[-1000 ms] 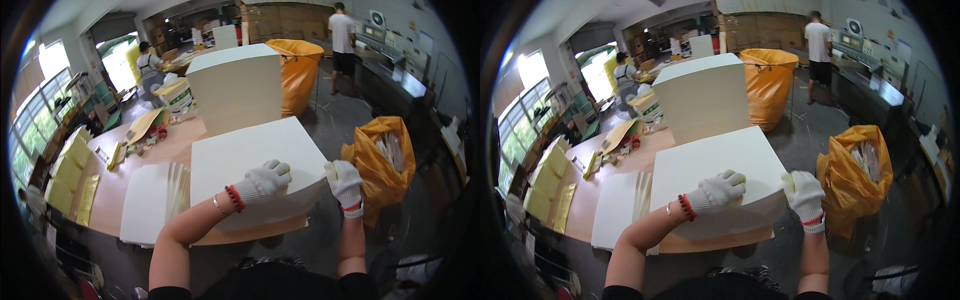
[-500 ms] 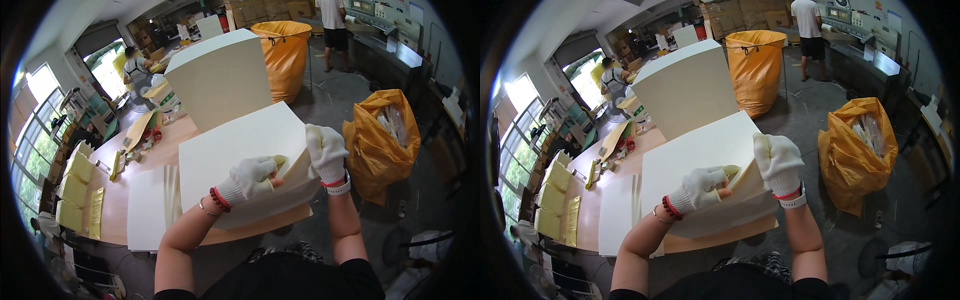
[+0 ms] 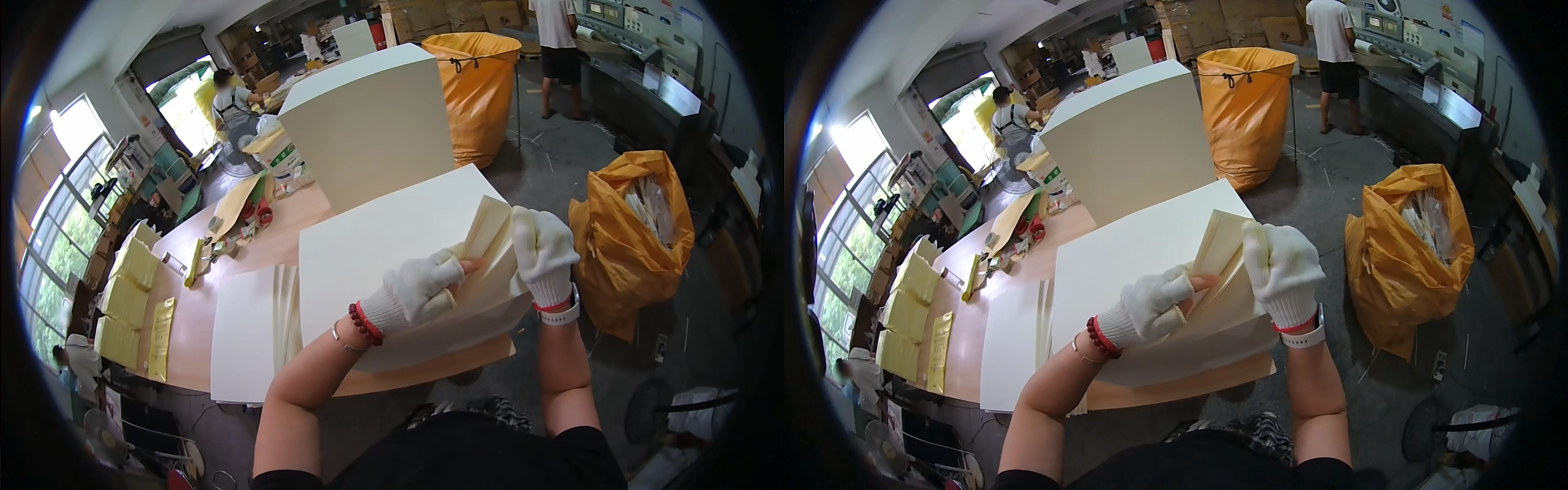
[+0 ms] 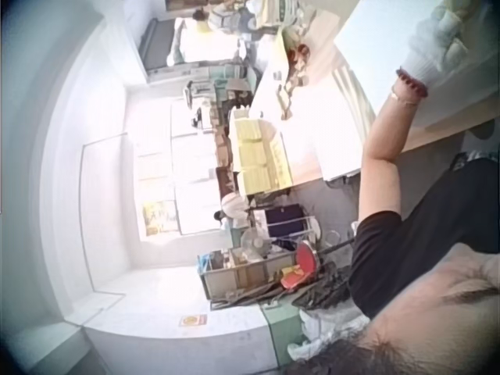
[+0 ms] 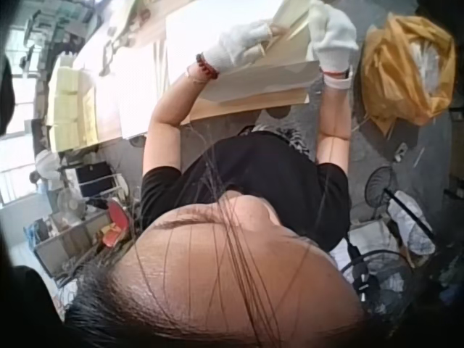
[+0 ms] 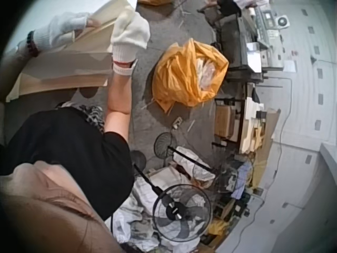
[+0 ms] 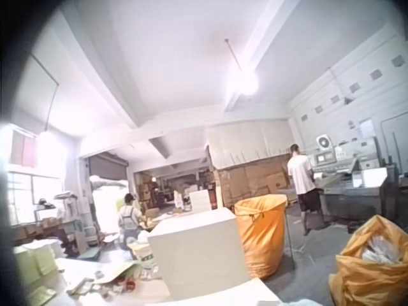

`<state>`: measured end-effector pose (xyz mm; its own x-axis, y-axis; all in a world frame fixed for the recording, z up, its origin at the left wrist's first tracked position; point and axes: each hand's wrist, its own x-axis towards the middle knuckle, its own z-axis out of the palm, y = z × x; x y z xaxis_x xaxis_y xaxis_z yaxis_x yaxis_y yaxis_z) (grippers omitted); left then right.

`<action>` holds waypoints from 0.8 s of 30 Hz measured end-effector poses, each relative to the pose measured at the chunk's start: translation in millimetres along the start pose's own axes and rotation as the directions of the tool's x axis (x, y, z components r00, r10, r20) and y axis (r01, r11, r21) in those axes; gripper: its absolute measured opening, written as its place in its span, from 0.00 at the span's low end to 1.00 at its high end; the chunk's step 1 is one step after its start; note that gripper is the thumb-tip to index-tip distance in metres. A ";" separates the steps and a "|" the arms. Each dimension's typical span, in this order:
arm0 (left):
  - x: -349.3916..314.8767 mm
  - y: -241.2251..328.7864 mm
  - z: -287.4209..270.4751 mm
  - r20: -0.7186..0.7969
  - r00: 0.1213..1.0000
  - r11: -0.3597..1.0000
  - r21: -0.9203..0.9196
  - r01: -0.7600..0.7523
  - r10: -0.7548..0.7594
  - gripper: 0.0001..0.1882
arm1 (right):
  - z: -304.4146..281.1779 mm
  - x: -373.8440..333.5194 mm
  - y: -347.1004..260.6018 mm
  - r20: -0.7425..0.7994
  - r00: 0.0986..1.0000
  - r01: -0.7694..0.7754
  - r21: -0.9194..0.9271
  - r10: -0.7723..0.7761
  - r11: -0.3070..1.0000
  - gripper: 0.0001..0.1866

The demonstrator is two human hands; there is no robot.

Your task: The person repeatedly picks up small stacks of white paper sheets from a table and places them onto a growing pile. The person wears white gloves and handles the sheets with both hands, maintaining a consistent stacking rhythm throughout the clip.

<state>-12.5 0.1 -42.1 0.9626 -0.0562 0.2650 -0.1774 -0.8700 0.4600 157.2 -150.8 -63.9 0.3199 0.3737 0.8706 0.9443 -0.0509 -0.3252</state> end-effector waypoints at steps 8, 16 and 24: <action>-1.5 -5.3 7.5 -0.120 0.992 0.995 -0.083 -0.052 0.042 0.28 | 3.8 -5.7 6.3 -0.059 0.992 0.108 -0.072 -0.112 0.992 0.07; -0.6 1.5 1.8 -0.057 0.996 0.998 0.006 -0.066 0.066 0.25 | -0.3 -3.9 3.9 -0.022 0.980 0.195 -0.115 -0.199 0.974 0.11; 0.0 -0.2 6.7 -0.167 0.982 0.992 -0.071 -0.100 0.087 0.22 | 5.1 -12.8 10.7 -0.016 0.988 0.148 -0.177 -0.153 0.973 0.15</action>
<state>-11.0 -3.0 -47.8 0.8958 -0.0492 0.4417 -0.2870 -0.8229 0.4904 162.9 -151.4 -80.4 0.1731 0.3626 0.9157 0.9798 -0.1584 -0.1225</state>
